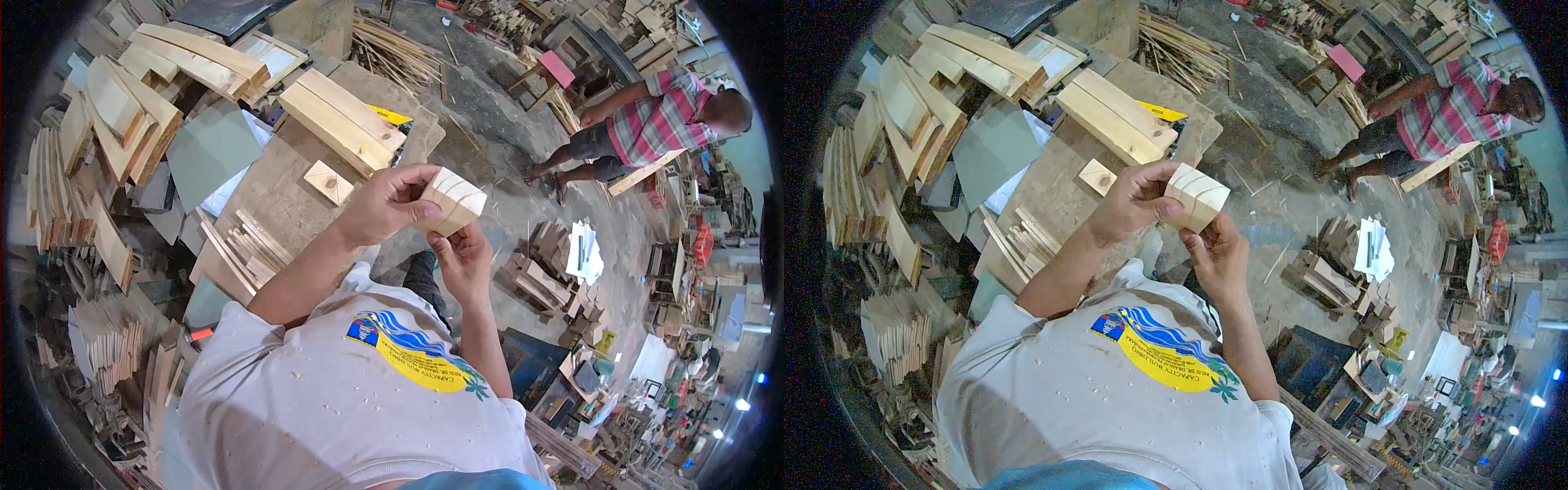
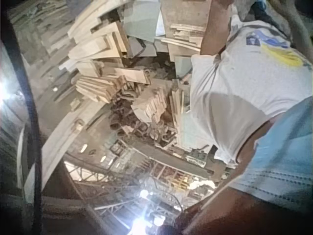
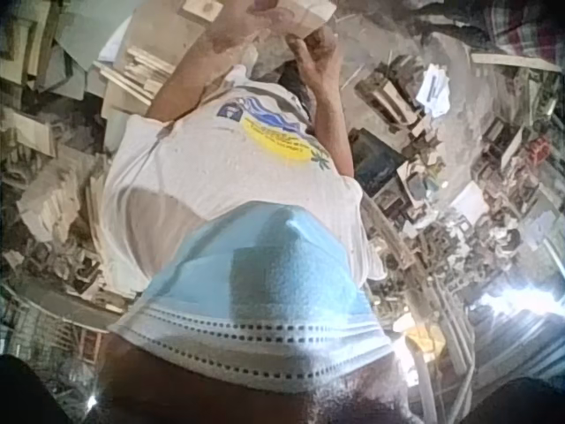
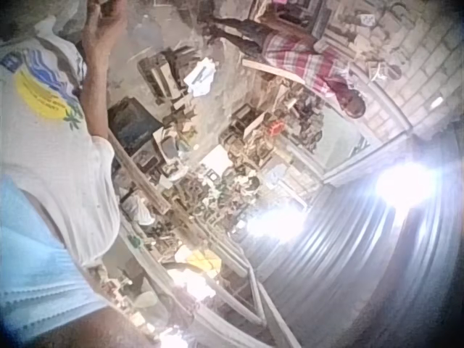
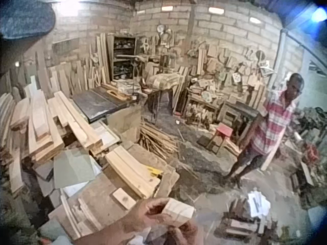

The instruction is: The person assembles small wooden components by hand, fitting thin strips into a larger block. They then use a roll of tape to secure the assembled pieces together on a workbench in a cluttered workshop.

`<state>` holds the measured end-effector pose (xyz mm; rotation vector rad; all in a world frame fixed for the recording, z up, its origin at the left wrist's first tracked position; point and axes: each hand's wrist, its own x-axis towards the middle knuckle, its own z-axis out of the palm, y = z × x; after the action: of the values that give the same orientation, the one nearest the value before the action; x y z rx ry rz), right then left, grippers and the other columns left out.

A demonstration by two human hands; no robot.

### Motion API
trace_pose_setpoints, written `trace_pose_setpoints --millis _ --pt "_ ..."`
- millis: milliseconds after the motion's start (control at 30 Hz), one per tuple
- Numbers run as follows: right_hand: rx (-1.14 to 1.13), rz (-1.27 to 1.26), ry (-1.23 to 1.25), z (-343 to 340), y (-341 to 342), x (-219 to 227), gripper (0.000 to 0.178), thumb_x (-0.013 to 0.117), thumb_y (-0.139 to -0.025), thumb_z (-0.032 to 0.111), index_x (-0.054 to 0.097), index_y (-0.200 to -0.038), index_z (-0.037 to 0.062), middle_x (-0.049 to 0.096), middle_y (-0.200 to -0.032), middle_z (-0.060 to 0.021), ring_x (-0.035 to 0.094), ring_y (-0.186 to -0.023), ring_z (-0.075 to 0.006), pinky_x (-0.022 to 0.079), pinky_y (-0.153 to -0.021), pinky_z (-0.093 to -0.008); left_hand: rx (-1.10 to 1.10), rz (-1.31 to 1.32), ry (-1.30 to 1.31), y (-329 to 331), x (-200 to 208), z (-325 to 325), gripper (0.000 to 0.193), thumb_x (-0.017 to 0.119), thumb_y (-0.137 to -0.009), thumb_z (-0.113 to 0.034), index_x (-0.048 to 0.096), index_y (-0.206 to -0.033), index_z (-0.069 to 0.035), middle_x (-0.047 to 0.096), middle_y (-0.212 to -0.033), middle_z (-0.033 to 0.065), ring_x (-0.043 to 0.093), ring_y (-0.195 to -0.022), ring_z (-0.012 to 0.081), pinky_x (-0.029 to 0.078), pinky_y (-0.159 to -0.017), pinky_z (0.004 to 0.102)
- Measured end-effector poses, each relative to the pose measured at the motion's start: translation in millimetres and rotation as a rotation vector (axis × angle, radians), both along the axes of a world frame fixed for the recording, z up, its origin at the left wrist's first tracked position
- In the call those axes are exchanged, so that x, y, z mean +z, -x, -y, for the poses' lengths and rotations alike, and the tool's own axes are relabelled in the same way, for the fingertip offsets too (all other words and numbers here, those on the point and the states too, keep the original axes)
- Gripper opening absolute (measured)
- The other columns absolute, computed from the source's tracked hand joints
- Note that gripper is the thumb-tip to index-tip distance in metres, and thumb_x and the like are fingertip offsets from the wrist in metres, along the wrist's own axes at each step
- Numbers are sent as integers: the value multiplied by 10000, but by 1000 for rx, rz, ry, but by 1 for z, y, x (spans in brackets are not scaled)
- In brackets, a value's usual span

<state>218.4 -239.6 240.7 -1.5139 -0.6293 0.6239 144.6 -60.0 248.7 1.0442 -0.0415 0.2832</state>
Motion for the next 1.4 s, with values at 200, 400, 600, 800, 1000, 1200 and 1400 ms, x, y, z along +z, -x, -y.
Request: trace_pose_setpoints --millis 200,400,600,800,1000,1200,1400 --pt "36 -74 -134 1 0 1 369 763 -915 117 608 -1219 -23 691 -1067 -45 625 -944 -98 501 -825 -270 226 93 -275 2 10 12 505 744 -908 -90 543 -1362 2 633 -1221 90 622 -1062 120 516 -908 278" --pt "93 -198 -111 6 4 4 395 718 -924 39 573 -1289 -2 676 -1184 -86 631 -1066 -143 505 -898 -296 248 62 -420 2 16 11 462 720 -930 -124 553 -1352 -38 626 -1163 81 620 -977 115 526 -840 284" --pt "70 -213 3 6 6 0 340 721 -923 57 605 -1237 -3 697 -1086 -60 633 -976 -125 515 -843 -281 205 -9 -326 2 9 9 444 675 -945 -61 511 -1357 -27 621 -1230 90 607 -1123 150 496 -976 316" --pt "65 -228 -77 8 7 -12 348 715 -923 46 588 -1239 -25 693 -1125 -63 628 -1014 -121 509 -889 -292 237 10 -323 -3 1 14 436 651 -929 -9 509 -1341 -16 624 -1188 87 609 -1082 151 503 -953 323" --pt "65 -270 -138 9 9 -27 379 675 -937 0 552 -1294 -35 664 -1210 -83 613 -1098 -123 496 -960 -293 283 1 -290 -5 -7 26 463 674 -920 -47 499 -1345 7 631 -1179 96 614 -1061 147 499 -949 315" --pt "-94 -194 -38 30 18 -42 393 717 -917 53 569 -1272 -29 690 -1147 -84 636 -1014 -116 523 -902 -287 11 -156 -188 -11 -15 33 474 754 -922 -213 541 -1297 -17 659 -1143 56 621 -1035 121 492 -934 290" --pt "-153 -203 -25 48 20 -46 368 718 -902 69 598 -1237 -25 710 -1111 -90 648 -1001 -110 531 -875 -288 -98 -186 -171 -19 -26 46 378 745 -922 -148 553 -1227 -35 659 -1122 59 612 -1014 113 490 -924 288"
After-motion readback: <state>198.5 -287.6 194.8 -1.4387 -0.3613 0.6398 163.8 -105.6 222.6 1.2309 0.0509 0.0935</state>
